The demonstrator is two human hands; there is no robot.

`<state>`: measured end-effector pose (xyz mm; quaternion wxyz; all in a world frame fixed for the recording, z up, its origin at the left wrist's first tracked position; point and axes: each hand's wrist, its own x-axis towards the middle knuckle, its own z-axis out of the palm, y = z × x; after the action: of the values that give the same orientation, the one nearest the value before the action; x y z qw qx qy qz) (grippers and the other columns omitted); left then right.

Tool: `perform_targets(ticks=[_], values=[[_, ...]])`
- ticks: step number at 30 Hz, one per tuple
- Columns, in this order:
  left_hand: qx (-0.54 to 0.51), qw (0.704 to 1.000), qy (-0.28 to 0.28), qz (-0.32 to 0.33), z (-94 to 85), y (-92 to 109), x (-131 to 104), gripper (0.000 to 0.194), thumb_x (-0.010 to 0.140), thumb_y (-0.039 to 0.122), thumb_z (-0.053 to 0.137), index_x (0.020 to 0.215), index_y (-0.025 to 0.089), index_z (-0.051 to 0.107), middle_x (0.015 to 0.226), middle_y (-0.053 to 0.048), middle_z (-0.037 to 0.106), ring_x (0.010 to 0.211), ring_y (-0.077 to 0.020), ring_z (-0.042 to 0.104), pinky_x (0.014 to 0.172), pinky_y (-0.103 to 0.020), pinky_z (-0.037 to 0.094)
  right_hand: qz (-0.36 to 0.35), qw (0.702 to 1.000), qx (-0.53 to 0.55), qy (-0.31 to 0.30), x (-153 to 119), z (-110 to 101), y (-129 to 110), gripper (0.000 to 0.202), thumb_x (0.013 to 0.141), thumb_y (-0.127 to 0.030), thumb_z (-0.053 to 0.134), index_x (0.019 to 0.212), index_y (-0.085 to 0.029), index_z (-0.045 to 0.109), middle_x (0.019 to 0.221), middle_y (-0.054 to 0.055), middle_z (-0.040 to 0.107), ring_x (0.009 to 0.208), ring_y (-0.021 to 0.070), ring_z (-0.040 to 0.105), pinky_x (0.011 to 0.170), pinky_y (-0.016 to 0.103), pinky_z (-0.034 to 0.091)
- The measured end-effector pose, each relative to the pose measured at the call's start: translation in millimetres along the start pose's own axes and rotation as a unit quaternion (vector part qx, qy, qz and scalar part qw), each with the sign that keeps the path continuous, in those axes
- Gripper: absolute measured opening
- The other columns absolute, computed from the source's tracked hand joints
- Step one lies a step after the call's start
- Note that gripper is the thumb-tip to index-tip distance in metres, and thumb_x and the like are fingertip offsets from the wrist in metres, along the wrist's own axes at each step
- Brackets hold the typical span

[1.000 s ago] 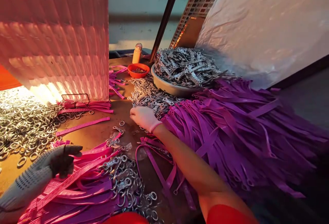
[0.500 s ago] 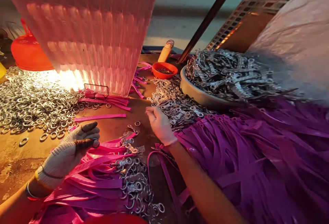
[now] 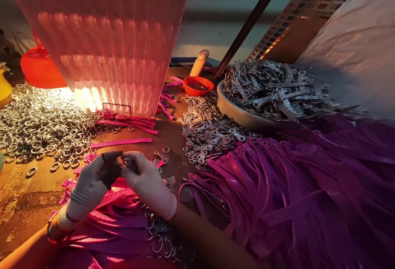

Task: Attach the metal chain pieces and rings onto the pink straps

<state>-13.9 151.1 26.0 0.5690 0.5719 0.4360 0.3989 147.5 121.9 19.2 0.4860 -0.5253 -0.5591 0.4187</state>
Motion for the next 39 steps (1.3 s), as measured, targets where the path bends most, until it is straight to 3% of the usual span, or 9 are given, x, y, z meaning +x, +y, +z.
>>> perform_targets(ticks=[4, 9, 15, 19, 22, 26, 29, 33, 39], values=[[-0.091, 0.993, -0.034, -0.064, 2.1, 2.8, 1.1, 0.041, 0.082, 0.031, 0.072, 0.117, 0.016, 0.058, 0.070, 0.003, 0.059, 0.051, -0.0076, 0.048, 0.046, -0.019, 0.040, -0.084, 0.975, -0.207, -0.008, -7.2, 1.7, -4.1, 0.028, 0.095, -0.020, 0.044, 0.117, -0.017, 0.061, 0.103, 0.008, 0.069, 0.092, 0.0196, 0.063, 0.081, 0.032, 0.047], [-0.156, 0.972, -0.037, -0.169, 7.5, 10.3, 4.7, 0.051, 0.074, 0.034, 0.075, 0.117, 0.017, 0.054, 0.056, 0.009, 0.046, 0.040, -0.0043, 0.031, 0.038, -0.016, 0.023, -0.121, 0.887, -0.446, 0.008, -5.2, 8.5, -4.7, 0.020, 0.092, -0.023, 0.048, 0.081, -0.017, 0.063, 0.076, 0.007, 0.066, 0.071, 0.0195, 0.058, 0.066, 0.032, 0.033], [-0.119, 0.982, -0.061, -0.137, 19.4, 17.1, 24.6, 0.044, 0.076, 0.034, 0.072, 0.113, 0.017, 0.056, 0.057, 0.009, 0.043, 0.043, -0.0045, 0.031, 0.041, -0.016, 0.026, 0.019, 0.914, -0.404, -0.035, -1.2, -9.8, -10.4, 0.027, 0.100, -0.028, 0.045, 0.081, -0.018, 0.062, 0.068, 0.003, 0.068, 0.059, 0.0140, 0.057, 0.057, 0.031, 0.021], [0.116, 0.979, -0.159, -0.057, 35.3, 3.3, 78.5, 0.029, 0.093, 0.036, 0.052, 0.112, 0.016, 0.060, 0.060, 0.004, 0.052, 0.047, -0.0103, 0.044, 0.045, -0.021, 0.037, 0.013, 0.928, -0.369, 0.042, 3.7, -40.7, 3.5, 0.029, 0.101, -0.033, 0.045, 0.084, -0.018, 0.064, 0.076, 0.006, 0.070, 0.068, 0.0165, 0.061, 0.061, 0.029, 0.028], [0.353, 0.925, -0.139, 0.034, 54.5, -17.2, 126.6, 0.024, 0.090, 0.020, 0.054, 0.110, 0.016, 0.067, 0.097, -0.009, 0.069, 0.086, -0.0184, 0.066, 0.076, -0.028, 0.053, 0.024, 0.960, -0.246, 0.133, 7.1, -57.4, 19.5, 0.034, 0.103, -0.041, 0.040, 0.096, -0.019, 0.066, 0.084, 0.006, 0.071, 0.076, 0.0182, 0.063, 0.067, 0.027, 0.039], [0.397, 0.910, -0.118, 0.001, 73.0, -41.3, 161.3, 0.020, 0.079, 0.015, 0.068, 0.099, 0.014, 0.071, 0.116, -0.015, 0.068, 0.108, -0.0282, 0.065, 0.095, -0.037, 0.050, 0.040, 0.980, -0.130, 0.145, 9.4, -59.7, 30.9, 0.035, 0.100, -0.046, 0.043, 0.113, -0.021, 0.066, 0.100, 0.005, 0.073, 0.088, 0.0195, 0.065, 0.078, 0.029, 0.048], [0.391, 0.911, -0.126, -0.033, 67.2, -43.3, 158.5, 0.008, 0.077, 0.020, 0.072, 0.083, 0.014, 0.070, 0.095, -0.013, 0.070, 0.092, -0.0264, 0.068, 0.082, -0.034, 0.053, 0.006, 0.984, -0.139, 0.110, 11.7, -52.9, 29.8, 0.031, 0.099, -0.039, 0.046, 0.113, -0.021, 0.066, 0.102, 0.005, 0.073, 0.089, 0.0193, 0.066, 0.081, 0.030, 0.050], [0.333, 0.927, -0.164, -0.063, 29.4, -24.8, 127.0, 0.023, 0.092, 0.031, 0.053, 0.091, 0.015, 0.069, 0.064, -0.003, 0.062, 0.051, -0.0132, 0.057, 0.050, -0.023, 0.044, -0.073, 0.981, -0.167, 0.059, 19.4, -41.6, 19.6, 0.024, 0.099, -0.029, 0.048, 0.111, -0.022, 0.067, 0.104, 0.005, 0.074, 0.094, 0.0185, 0.067, 0.086, 0.029, 0.050], [-0.009, 0.984, -0.123, -0.130, -20.6, -6.4, 67.9, 0.037, 0.088, 0.051, 0.059, 0.093, 0.015, 0.062, 0.059, 0.005, 0.051, 0.037, -0.0050, 0.037, 0.036, -0.017, 0.026, -0.095, 0.916, -0.389, -0.024, 30.6, -19.4, 1.2, 0.028, 0.093, -0.013, 0.050, 0.116, -0.018, 0.066, 0.101, 0.007, 0.075, 0.091, 0.0210, 0.068, 0.080, 0.030, 0.046]])
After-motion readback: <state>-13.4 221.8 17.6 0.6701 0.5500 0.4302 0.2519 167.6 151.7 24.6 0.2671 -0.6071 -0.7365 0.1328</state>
